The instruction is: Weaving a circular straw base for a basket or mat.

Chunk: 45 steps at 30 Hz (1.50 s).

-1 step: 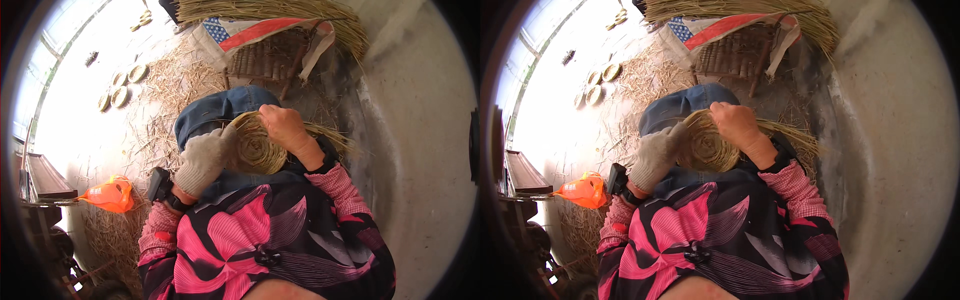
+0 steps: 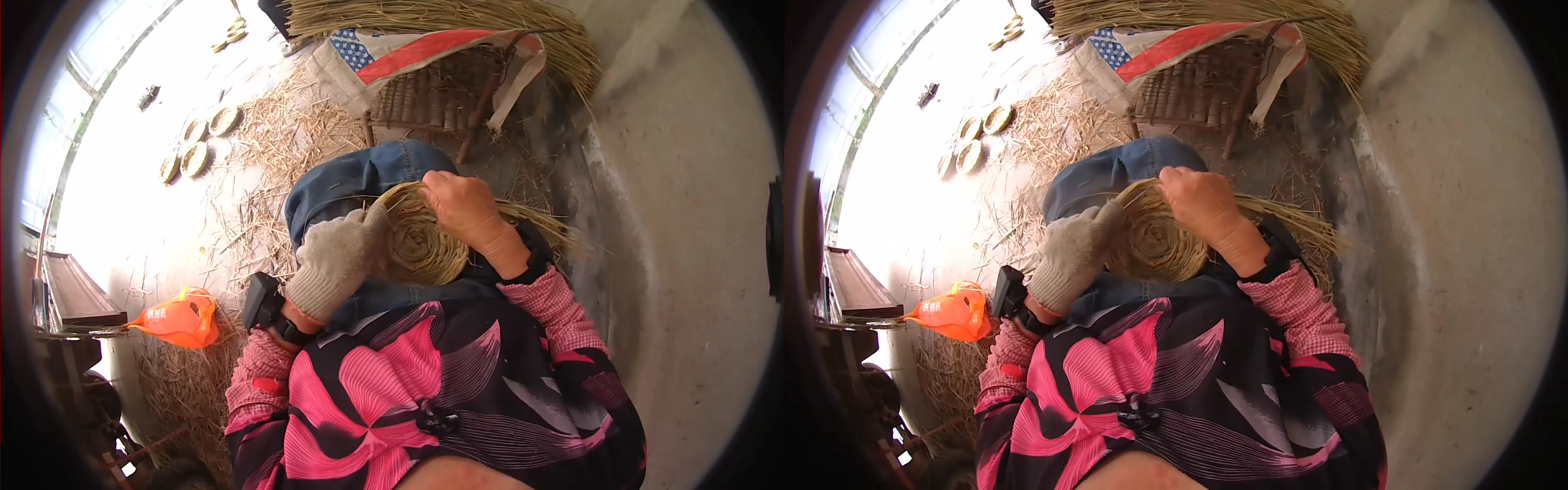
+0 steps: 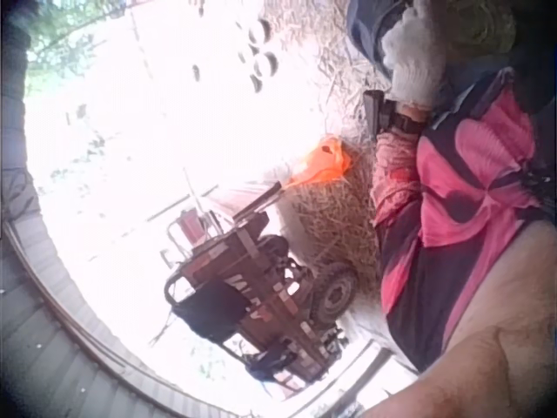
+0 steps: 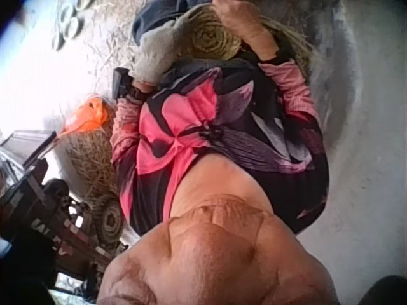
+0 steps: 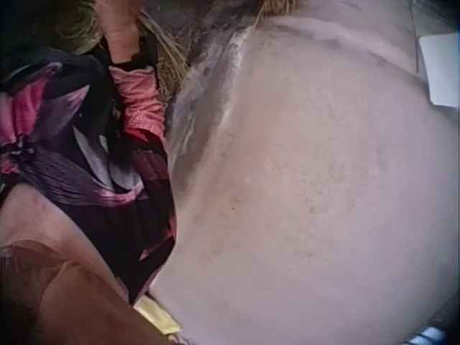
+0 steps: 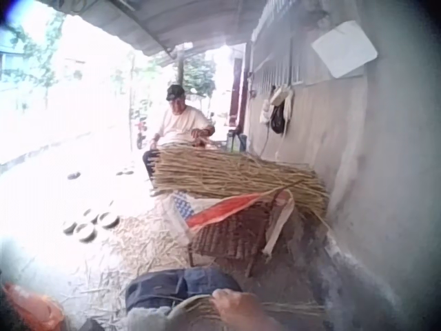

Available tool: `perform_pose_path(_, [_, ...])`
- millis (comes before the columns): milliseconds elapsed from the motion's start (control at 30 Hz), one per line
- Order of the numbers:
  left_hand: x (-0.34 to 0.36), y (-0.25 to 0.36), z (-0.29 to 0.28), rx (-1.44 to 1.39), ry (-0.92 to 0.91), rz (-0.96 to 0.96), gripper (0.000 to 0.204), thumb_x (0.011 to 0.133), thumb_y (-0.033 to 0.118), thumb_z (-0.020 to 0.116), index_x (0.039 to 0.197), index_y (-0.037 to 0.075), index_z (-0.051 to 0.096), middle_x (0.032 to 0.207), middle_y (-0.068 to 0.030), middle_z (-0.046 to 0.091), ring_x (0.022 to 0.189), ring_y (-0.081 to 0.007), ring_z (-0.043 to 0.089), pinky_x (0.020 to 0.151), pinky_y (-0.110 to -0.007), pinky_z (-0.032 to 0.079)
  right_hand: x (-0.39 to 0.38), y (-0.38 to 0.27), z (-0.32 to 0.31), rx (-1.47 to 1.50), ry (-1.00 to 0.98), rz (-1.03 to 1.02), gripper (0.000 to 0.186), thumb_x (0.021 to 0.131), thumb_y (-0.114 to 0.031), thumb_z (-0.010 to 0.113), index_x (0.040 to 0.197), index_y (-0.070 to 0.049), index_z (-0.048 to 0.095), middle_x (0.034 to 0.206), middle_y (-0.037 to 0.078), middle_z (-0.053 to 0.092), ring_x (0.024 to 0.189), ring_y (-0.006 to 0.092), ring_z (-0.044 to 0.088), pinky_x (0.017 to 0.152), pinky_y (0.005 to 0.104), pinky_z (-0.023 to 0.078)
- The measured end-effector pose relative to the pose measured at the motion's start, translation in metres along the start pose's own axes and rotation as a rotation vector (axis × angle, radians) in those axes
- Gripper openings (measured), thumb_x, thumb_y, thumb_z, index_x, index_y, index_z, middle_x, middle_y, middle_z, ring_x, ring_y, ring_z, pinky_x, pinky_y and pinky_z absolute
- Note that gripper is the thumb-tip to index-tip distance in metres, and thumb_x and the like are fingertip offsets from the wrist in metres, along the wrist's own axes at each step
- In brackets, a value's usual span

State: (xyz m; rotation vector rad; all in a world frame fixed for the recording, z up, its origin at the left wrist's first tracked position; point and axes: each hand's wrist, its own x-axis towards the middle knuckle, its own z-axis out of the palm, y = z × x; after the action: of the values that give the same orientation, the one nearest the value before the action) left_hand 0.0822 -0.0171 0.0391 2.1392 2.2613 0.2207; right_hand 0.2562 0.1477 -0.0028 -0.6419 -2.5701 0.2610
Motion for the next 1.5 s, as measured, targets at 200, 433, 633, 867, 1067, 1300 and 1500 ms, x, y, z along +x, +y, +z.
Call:
perform_pose_path(200, [0.006, 0.004, -0.001, 0.048, -0.041, 0.055, 0.027, 0.093, 0.017, 0.063, 0.116, 0.007, 0.054, 0.096, -0.0112, 0.072, 0.084, -0.03, 0.075, 0.064, -0.044, 0.059, -0.001, -0.001, -0.001, -0.007, -0.021, 0.02, 0.015, 0.099, -0.021, 0.061, 0.097, -0.008, 0.054, 0.084, 0.014, 0.067, 0.078, 0.039, 0.068, 0.065, 0.0493, 0.054])
perform_pose_path(433, [0.007, 0.013, -0.001, 0.068, -0.055, 0.006, 0.026, 0.091, 0.016, 0.063, 0.115, 0.006, 0.055, 0.094, -0.011, 0.072, 0.083, -0.0304, 0.075, 0.064, -0.044, 0.059, -0.001, -0.003, 0.002, -0.057, -0.026, 0.011, 0.015, 0.098, -0.021, 0.062, 0.095, -0.008, 0.054, 0.083, 0.012, 0.067, 0.075, 0.0374, 0.068, 0.064, 0.0481, 0.055])
perform_pose_path(633, [0.007, 0.031, -0.004, 0.149, -0.026, -0.037, 0.02, 0.09, 0.013, 0.063, 0.107, 0.008, 0.055, 0.09, -0.0101, 0.071, 0.078, -0.0284, 0.075, 0.062, -0.042, 0.059, 0.0, -0.009, 0.005, -0.126, -0.037, -0.023, 0.014, 0.096, -0.019, 0.063, 0.092, -0.008, 0.055, 0.08, 0.01, 0.066, 0.074, 0.0343, 0.069, 0.062, 0.0449, 0.056])
perform_pose_path(867, [0.015, 0.036, -0.007, -0.04, 0.464, 0.167, 0.038, 0.086, 0.017, 0.071, 0.12, 0.006, 0.059, 0.119, -0.016, 0.064, 0.106, -0.0321, 0.067, 0.081, -0.041, 0.056, 0.003, -0.02, -0.001, -0.069, 0.027, -0.142, 0.011, 0.089, -0.015, 0.065, 0.091, -0.009, 0.057, 0.081, 0.011, 0.066, 0.077, 0.0333, 0.07, 0.063, 0.0433, 0.056])
perform_pose_path(1067, [0.037, 0.02, -0.001, -0.945, 0.764, 0.244, 0.036, 0.094, 0.005, 0.061, 0.128, -0.005, 0.06, 0.126, -0.0213, 0.064, 0.114, -0.0294, 0.064, 0.098, -0.038, 0.05, 0.007, -0.028, -0.006, -0.049, 0.121, -0.224, 0.013, 0.085, -0.015, 0.067, 0.092, -0.011, 0.057, 0.08, 0.009, 0.062, 0.075, 0.0308, 0.068, 0.062, 0.0416, 0.055])
perform_pose_path(1300, [0.016, -0.068, -0.007, -1.237, 0.002, 0.052, 0.043, 0.106, 0.032, 0.058, 0.131, -0.002, 0.062, 0.111, -0.0065, 0.069, 0.103, -0.0146, 0.063, 0.094, -0.029, 0.05, 0.0, -0.023, -0.022, -0.012, 0.276, -0.356, 0.015, 0.086, -0.016, 0.068, 0.09, -0.01, 0.055, 0.074, 0.006, 0.053, 0.066, 0.026, 0.063, 0.057, 0.0379, 0.052])
perform_pose_path(1500, [0.024, -0.066, -0.011, -1.312, -0.127, -0.217, 0.029, 0.102, 0.031, 0.064, 0.107, 0.004, 0.071, 0.091, -0.0018, 0.07, 0.085, -0.0169, 0.066, 0.075, -0.034, 0.053, 0.009, -0.029, -0.021, -0.016, 0.26, -0.425, 0.011, 0.086, -0.015, 0.064, 0.09, -0.01, 0.055, 0.074, 0.005, 0.052, 0.066, 0.0248, 0.062, 0.058, 0.0375, 0.052])
